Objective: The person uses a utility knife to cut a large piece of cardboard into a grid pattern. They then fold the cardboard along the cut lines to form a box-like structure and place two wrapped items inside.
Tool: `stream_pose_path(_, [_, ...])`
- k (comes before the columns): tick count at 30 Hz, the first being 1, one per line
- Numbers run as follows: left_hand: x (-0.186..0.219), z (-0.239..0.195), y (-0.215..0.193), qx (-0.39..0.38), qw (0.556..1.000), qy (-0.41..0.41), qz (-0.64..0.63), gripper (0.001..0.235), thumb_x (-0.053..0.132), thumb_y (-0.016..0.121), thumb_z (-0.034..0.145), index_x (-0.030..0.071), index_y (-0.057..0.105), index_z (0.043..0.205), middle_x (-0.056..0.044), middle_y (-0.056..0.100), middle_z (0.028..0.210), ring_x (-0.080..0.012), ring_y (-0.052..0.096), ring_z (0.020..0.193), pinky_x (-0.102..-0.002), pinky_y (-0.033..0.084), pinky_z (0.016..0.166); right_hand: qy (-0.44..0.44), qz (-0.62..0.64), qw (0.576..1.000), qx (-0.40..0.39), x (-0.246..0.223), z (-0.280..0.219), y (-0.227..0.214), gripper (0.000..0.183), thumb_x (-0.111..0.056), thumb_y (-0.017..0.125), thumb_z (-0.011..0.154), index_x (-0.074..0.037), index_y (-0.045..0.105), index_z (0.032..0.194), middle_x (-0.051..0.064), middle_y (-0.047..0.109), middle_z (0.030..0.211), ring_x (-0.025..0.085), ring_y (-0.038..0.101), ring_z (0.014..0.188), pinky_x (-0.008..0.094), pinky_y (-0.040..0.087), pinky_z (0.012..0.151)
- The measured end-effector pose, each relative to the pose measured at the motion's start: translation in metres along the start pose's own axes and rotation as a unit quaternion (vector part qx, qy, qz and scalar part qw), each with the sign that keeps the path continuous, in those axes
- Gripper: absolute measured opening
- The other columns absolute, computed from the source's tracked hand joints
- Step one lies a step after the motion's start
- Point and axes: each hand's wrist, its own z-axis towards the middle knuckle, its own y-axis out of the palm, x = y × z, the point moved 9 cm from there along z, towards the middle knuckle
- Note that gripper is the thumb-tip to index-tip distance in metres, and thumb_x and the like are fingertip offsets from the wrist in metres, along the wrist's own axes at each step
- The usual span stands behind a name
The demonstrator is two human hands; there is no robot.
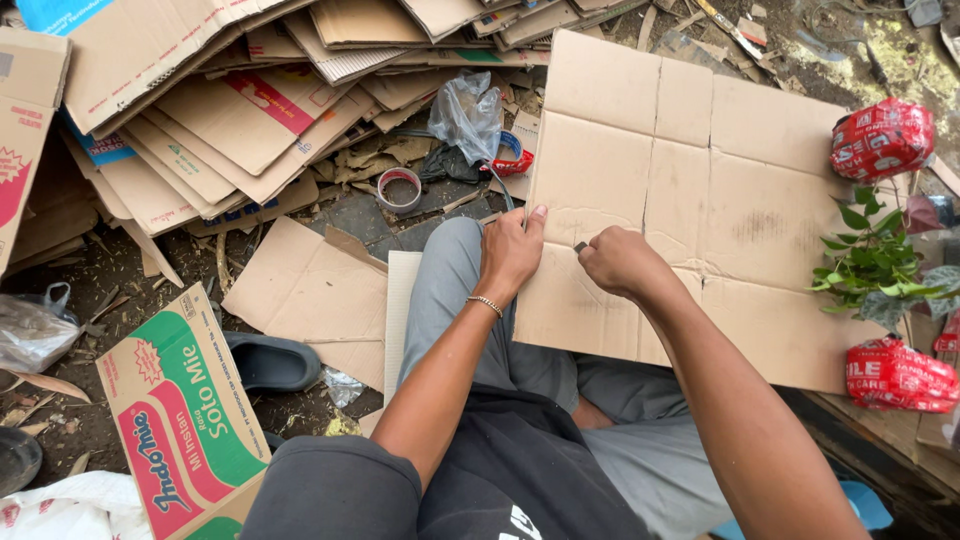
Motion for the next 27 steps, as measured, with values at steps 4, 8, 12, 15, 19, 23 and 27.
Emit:
stream_pose_path(4, [0.0, 0.002, 0.0, 0.002, 1.0, -0.001, 0.005, 0.053, 0.045, 0.055, 0.099, 0.0, 0.066, 0.074, -0.027, 0.067, 0.075, -0.0461, 0.066, 0.078, -0.053, 0.05, 0.075, -0.007, -0.012, 1.0, -0.001, -0.003, -0.005, 0.0, 0.043, -0.03, 0.052, 0.092, 0.006, 0.077, 0.093, 0.034, 0.07, 0.099, 0.049, 0.068, 0.097, 0.05, 0.052, 0.095])
stream_pose_path(8, [0.001, 0.0, 0.0, -0.005, 1.0, 0.0, -0.014, 0.051, 0.045, 0.054, 0.099, 0.002, 0.067, 0.075, -0.027, 0.067, 0.072, -0.0455, 0.066, 0.075, -0.053, 0.05, 0.073, 0.006, -0.003, 1.0, -0.005, -0.003, -0.014, -0.001, 0.041, -0.029, 0.053, 0.091, 0.005, 0.077, 0.095, 0.033, 0.07, 0.099, 0.049, 0.067, 0.097, 0.05, 0.052, 0.094])
stream_pose_path(12, [0.003, 0.0, -0.003, 0.0, 1.0, 0.007, -0.011, 0.053, 0.045, 0.055, 0.099, 0.0, 0.064, 0.072, -0.027, 0.066, 0.071, -0.0456, 0.065, 0.074, -0.053, 0.049, 0.071, 0.015, 0.039, 0.999, -0.002, -0.004, -0.021, -0.004, 0.039, -0.027, 0.054, 0.09, 0.005, 0.076, 0.096, 0.034, 0.07, 0.097, 0.049, 0.068, 0.095, 0.049, 0.053, 0.093])
stream_pose_path(15, [0.0, 0.0, 0.0, 0.002, 1.0, 0.006, -0.01, 0.053, 0.044, 0.056, 0.099, 0.0, 0.063, 0.071, -0.027, 0.065, 0.071, -0.0464, 0.064, 0.074, -0.054, 0.049, 0.071, 0.02, 0.031, 0.999, -0.008, -0.004, -0.022, -0.002, 0.039, -0.027, 0.055, 0.089, 0.005, 0.076, 0.097, 0.034, 0.07, 0.097, 0.049, 0.068, 0.097, 0.049, 0.053, 0.093])
stream_pose_path(19, [-0.002, 0.001, 0.002, 0.01, 1.0, 0.01, 0.001, 0.055, 0.044, 0.057, 0.098, -0.001, 0.061, 0.068, -0.028, 0.064, 0.071, -0.0471, 0.064, 0.073, -0.054, 0.048, 0.071, 0.009, 0.024, 1.0, -0.005, -0.005, -0.028, 0.0, 0.04, -0.027, 0.055, 0.089, 0.006, 0.076, 0.095, 0.034, 0.07, 0.096, 0.048, 0.068, 0.097, 0.049, 0.052, 0.094])
stream_pose_path(23, [-0.002, 0.003, 0.001, 0.016, 1.0, 0.016, 0.0, 0.055, 0.044, 0.057, 0.098, -0.001, 0.061, 0.067, -0.029, 0.064, 0.071, -0.0475, 0.064, 0.073, -0.055, 0.048, 0.071, 0.007, 0.034, 0.999, -0.002, -0.007, -0.036, 0.003, 0.039, -0.027, 0.055, 0.089, 0.006, 0.076, 0.094, 0.034, 0.07, 0.095, 0.049, 0.067, 0.095, 0.05, 0.052, 0.092])
stream_pose_path(27, [-0.003, 0.003, 0.001, 0.017, 1.0, 0.014, -0.005, 0.055, 0.045, 0.057, 0.098, -0.001, 0.061, 0.067, -0.03, 0.064, 0.071, -0.0482, 0.064, 0.074, -0.055, 0.048, 0.072, 0.034, 0.061, 0.997, -0.021, -0.005, -0.045, 0.009, 0.039, -0.027, 0.055, 0.089, 0.008, 0.074, 0.09, 0.035, 0.07, 0.088, 0.048, 0.07, 0.09, 0.049, 0.053, 0.089])
